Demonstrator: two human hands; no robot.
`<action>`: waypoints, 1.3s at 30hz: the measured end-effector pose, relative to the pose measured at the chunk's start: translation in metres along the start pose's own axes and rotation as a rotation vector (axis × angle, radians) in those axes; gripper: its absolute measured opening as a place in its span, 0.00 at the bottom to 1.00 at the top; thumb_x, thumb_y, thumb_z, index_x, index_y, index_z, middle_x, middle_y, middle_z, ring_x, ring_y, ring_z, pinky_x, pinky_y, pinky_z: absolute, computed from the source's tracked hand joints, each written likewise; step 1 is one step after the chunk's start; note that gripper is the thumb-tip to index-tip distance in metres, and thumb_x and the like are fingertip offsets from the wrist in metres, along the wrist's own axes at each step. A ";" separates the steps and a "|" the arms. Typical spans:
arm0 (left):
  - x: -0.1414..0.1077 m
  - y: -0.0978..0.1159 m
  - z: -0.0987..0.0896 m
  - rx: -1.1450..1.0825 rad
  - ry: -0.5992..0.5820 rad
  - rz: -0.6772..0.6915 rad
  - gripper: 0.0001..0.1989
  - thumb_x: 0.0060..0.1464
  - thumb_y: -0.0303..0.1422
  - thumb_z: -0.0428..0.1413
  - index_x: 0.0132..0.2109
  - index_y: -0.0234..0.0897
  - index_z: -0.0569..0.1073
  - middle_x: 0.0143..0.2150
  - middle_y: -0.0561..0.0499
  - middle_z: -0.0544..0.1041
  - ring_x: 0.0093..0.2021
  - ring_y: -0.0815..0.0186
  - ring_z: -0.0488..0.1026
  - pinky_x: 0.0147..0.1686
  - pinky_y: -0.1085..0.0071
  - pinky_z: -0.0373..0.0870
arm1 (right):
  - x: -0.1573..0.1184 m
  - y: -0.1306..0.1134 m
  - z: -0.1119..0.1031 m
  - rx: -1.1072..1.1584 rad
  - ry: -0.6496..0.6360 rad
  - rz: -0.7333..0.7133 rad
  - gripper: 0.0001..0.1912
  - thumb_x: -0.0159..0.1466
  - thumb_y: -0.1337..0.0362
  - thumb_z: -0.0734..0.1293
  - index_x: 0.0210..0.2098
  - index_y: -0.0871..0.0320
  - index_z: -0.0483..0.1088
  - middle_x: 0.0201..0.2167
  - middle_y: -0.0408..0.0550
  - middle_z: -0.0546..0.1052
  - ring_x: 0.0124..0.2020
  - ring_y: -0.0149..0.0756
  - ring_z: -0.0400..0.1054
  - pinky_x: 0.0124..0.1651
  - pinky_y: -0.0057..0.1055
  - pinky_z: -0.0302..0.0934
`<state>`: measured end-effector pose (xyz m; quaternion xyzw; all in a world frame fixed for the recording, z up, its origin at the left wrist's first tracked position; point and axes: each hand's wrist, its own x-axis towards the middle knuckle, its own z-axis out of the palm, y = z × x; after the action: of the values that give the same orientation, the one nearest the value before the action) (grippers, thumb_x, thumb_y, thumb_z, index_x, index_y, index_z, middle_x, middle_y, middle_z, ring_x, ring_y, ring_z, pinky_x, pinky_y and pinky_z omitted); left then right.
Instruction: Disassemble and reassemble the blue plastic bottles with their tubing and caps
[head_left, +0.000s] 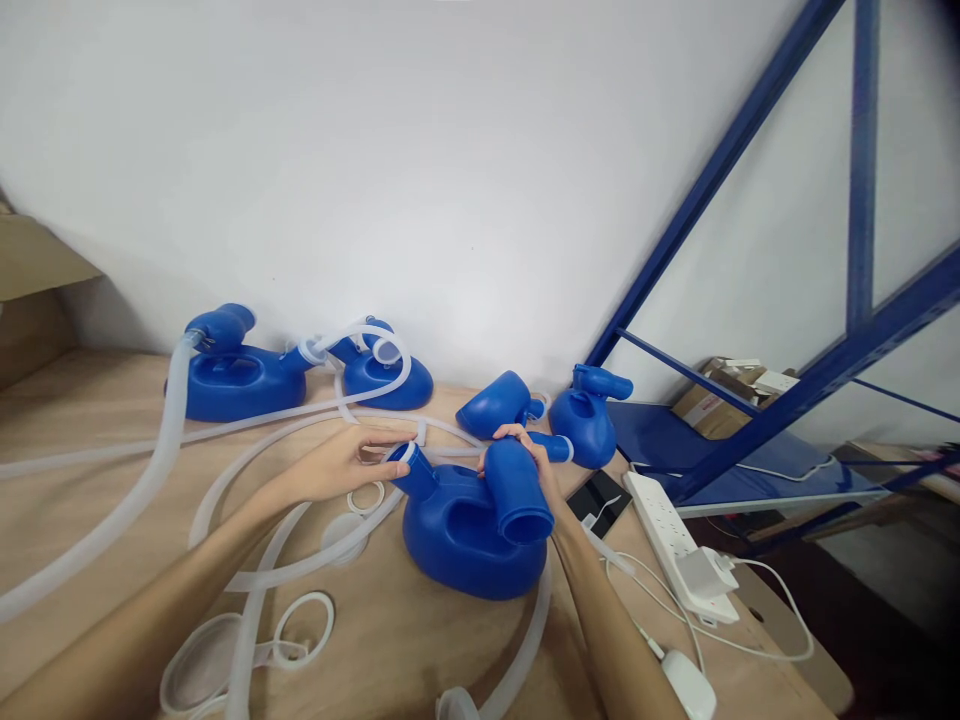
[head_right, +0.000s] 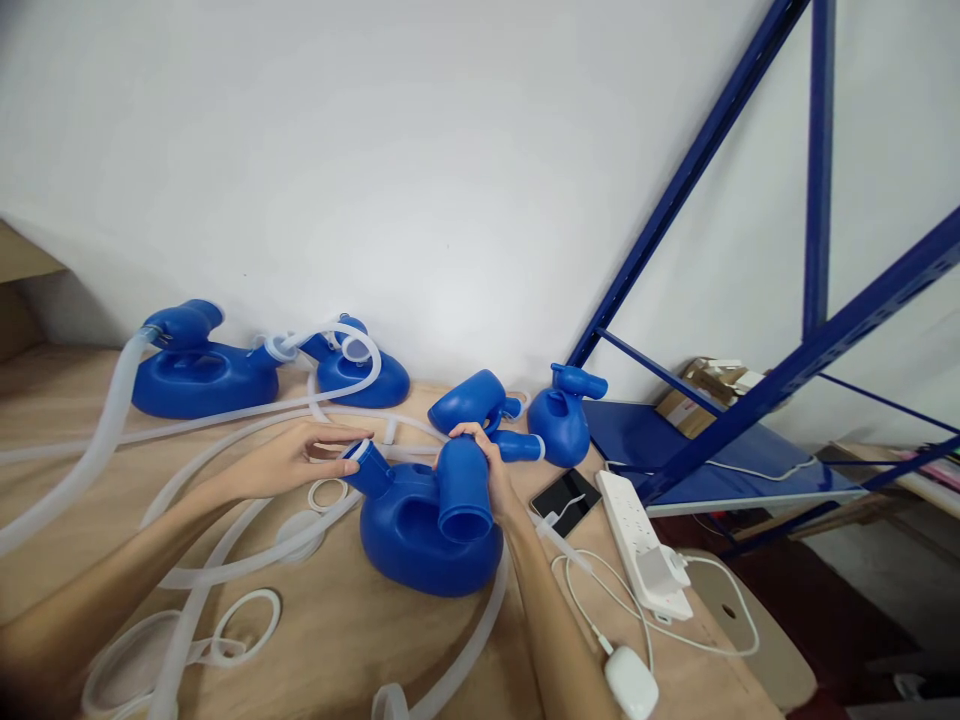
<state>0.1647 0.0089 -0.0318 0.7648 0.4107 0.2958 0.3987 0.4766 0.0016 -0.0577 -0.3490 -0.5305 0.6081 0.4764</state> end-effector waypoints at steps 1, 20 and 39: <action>0.000 0.000 0.000 0.007 -0.006 0.000 0.29 0.56 0.51 0.65 0.60 0.45 0.81 0.63 0.46 0.80 0.59 0.49 0.79 0.58 0.56 0.77 | 0.000 0.000 0.000 -0.002 -0.003 0.003 0.24 0.66 0.36 0.60 0.45 0.48 0.64 0.29 0.45 0.79 0.32 0.48 0.76 0.39 0.45 0.68; -0.009 -0.001 -0.011 0.189 -0.082 0.031 0.29 0.51 0.52 0.68 0.58 0.47 0.81 0.59 0.48 0.82 0.56 0.52 0.79 0.53 0.63 0.79 | -0.003 0.004 -0.005 0.047 -0.047 0.009 0.23 0.65 0.38 0.63 0.47 0.48 0.63 0.31 0.45 0.79 0.33 0.49 0.77 0.38 0.45 0.71; -0.008 -0.011 0.058 0.365 0.128 0.740 0.17 0.61 0.25 0.56 0.55 0.41 0.68 0.59 0.41 0.80 0.69 0.51 0.69 0.69 0.49 0.64 | -0.005 -0.002 0.006 0.004 -0.033 -0.002 0.20 0.66 0.41 0.62 0.42 0.50 0.66 0.32 0.46 0.76 0.33 0.47 0.75 0.41 0.44 0.71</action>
<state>0.2013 -0.0150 -0.0718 0.8989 0.1780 0.3884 0.0971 0.4732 -0.0053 -0.0551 -0.3375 -0.5372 0.6144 0.4691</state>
